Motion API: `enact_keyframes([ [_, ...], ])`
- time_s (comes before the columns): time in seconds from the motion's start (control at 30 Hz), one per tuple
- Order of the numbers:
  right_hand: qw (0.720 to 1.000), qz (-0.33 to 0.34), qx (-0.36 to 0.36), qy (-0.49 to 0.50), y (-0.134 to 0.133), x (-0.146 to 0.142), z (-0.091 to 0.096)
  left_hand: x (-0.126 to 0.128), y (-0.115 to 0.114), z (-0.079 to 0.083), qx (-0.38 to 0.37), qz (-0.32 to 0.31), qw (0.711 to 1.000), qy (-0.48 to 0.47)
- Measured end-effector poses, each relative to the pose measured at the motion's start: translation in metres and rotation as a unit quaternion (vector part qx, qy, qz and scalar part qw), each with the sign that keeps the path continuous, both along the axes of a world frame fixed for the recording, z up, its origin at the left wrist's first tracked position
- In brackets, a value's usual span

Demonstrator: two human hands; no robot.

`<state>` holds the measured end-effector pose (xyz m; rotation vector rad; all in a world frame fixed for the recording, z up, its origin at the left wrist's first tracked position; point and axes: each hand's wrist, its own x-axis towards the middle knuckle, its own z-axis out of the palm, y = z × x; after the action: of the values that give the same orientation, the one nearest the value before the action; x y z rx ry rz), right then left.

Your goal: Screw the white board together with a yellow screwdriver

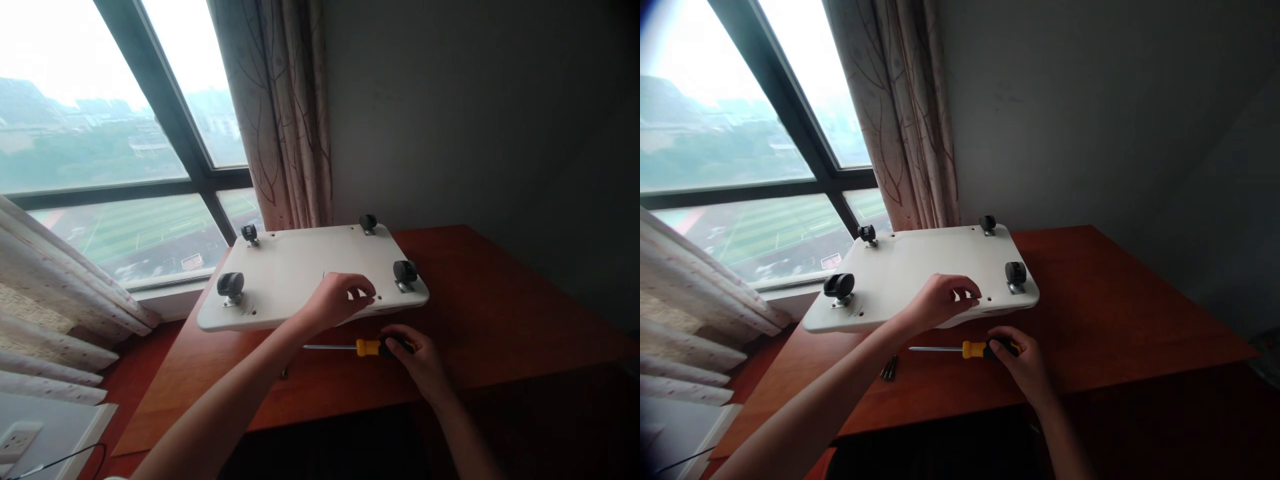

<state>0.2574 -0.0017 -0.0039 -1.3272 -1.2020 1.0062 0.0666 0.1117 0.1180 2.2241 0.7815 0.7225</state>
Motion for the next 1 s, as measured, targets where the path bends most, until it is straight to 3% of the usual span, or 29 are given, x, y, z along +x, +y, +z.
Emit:
enact_keyframes([
  [0.33,1.0,-0.004,0.01,-0.004,0.0,-0.001,0.003,0.028,0.017,-0.007,0.013,0.017,0.999,0.03],
  [0.8,1.0,-0.009,0.013,-0.016,0.002,0.001,-0.004,0.031,0.02,-0.014,-0.002,0.023,0.999,0.05],
  [1.0,1.0,-0.01,0.014,-0.018,0.001,0.001,-0.001,0.021,0.013,-0.014,0.004,0.018,0.999,0.032],
])
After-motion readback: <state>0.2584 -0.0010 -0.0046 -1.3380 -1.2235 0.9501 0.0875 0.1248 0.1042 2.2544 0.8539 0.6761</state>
